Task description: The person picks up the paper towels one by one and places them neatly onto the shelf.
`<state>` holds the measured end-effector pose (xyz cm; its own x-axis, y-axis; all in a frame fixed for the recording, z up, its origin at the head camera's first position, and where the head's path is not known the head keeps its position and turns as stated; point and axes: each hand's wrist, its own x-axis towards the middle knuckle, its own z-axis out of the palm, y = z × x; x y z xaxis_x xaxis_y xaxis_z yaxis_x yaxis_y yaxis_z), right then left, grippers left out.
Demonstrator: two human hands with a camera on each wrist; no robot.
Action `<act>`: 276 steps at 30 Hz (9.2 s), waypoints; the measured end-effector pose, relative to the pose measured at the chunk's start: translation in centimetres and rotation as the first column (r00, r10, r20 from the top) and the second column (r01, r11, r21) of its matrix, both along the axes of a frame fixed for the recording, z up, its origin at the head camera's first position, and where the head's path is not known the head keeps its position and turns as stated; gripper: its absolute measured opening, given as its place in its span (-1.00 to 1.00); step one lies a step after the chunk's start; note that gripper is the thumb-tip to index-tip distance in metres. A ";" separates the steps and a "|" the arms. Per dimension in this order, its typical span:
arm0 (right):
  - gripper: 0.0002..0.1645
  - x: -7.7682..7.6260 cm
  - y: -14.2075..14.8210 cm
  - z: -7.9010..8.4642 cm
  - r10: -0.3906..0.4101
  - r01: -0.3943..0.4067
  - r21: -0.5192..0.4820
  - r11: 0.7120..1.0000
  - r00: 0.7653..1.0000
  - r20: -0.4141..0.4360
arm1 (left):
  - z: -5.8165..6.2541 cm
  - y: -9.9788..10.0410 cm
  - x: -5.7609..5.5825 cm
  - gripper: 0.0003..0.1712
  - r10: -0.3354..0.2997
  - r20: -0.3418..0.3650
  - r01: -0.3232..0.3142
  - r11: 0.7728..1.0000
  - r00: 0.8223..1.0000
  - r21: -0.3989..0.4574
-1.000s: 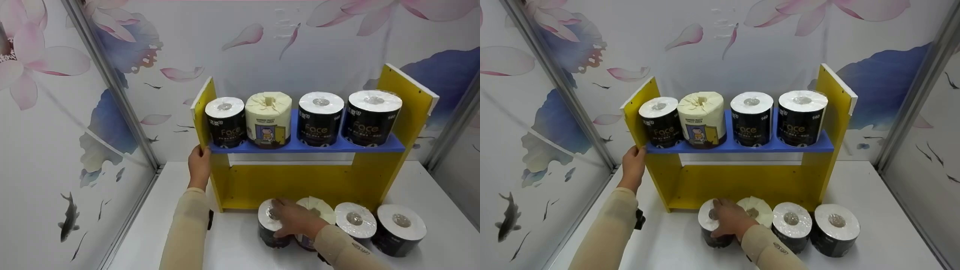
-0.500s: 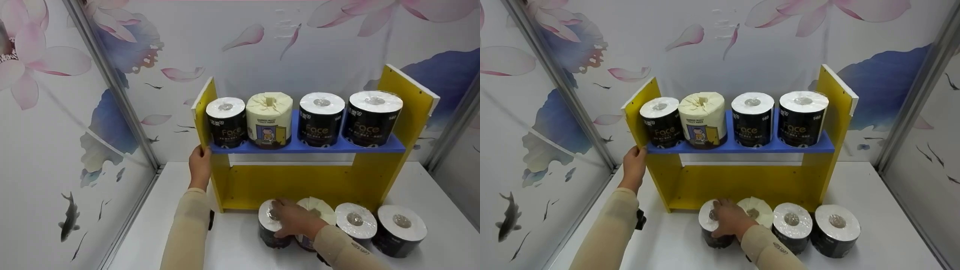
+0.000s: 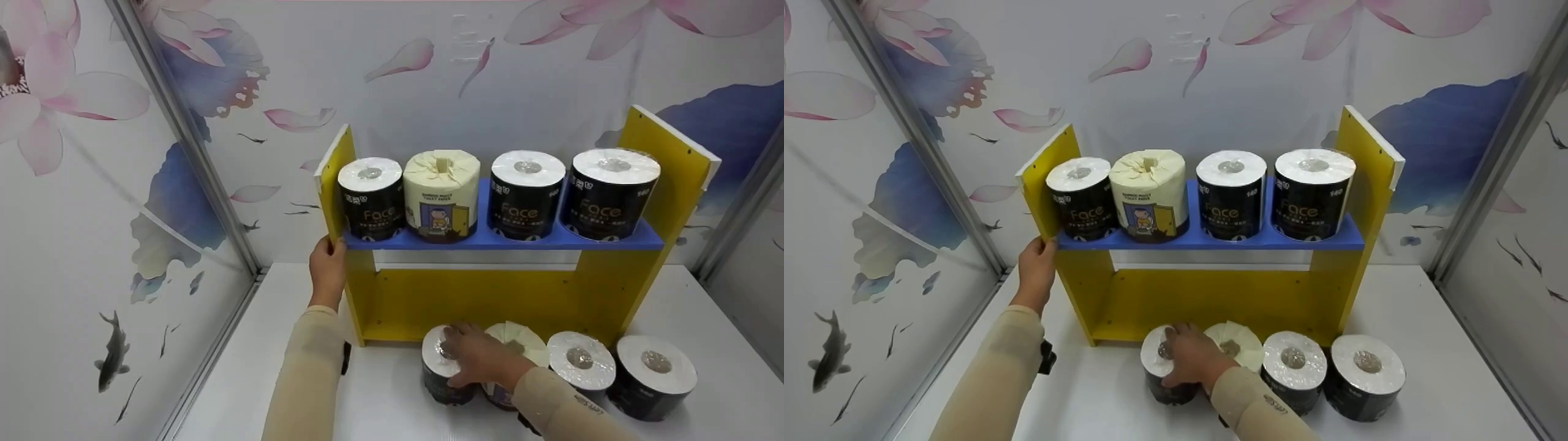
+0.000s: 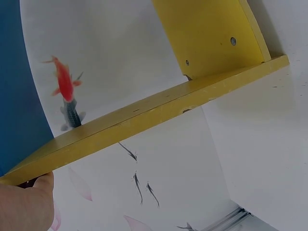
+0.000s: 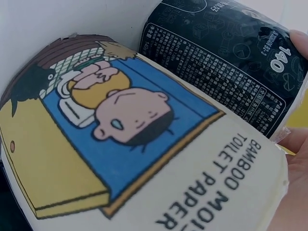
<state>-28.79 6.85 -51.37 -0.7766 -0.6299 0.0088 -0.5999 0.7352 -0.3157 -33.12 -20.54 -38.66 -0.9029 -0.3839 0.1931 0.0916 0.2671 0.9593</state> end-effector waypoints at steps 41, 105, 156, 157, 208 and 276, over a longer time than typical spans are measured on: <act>0.11 0.5 -1.0 0.0 0.019 -0.026 -0.097 0.995 0.997 -0.078 | 0.1 0.1 0.0 -0.55 0.006 0.000 -0.006 1.000 1.000 0.011; 0.14 -3.3 -4.8 2.9 -0.099 0.057 -0.198 0.979 0.973 -0.209 | 0.0 0.2 0.1 -0.55 0.004 0.016 -0.004 1.000 1.000 0.012; 0.11 -6.9 -7.2 1.2 -0.273 0.241 -0.336 0.910 0.961 -0.051 | -0.4 0.3 0.1 -0.53 0.017 0.013 -0.017 1.000 1.000 0.008; 0.10 -6.9 -7.3 1.1 -0.275 0.240 -0.341 0.909 0.960 -0.055 | -0.4 0.3 0.1 -0.52 0.016 0.013 -0.016 1.000 1.000 0.010; 0.15 -8.3 -9.9 0.7 -0.264 0.262 -0.334 0.905 0.964 0.042 | -0.2 0.3 0.0 -0.54 0.005 -0.027 -0.004 1.000 1.000 0.028; 0.22 -9.7 -11.7 1.3 -0.232 0.301 -0.321 0.898 0.943 0.238 | -0.3 0.2 0.0 -0.55 0.003 -0.026 -0.004 1.000 1.000 -0.009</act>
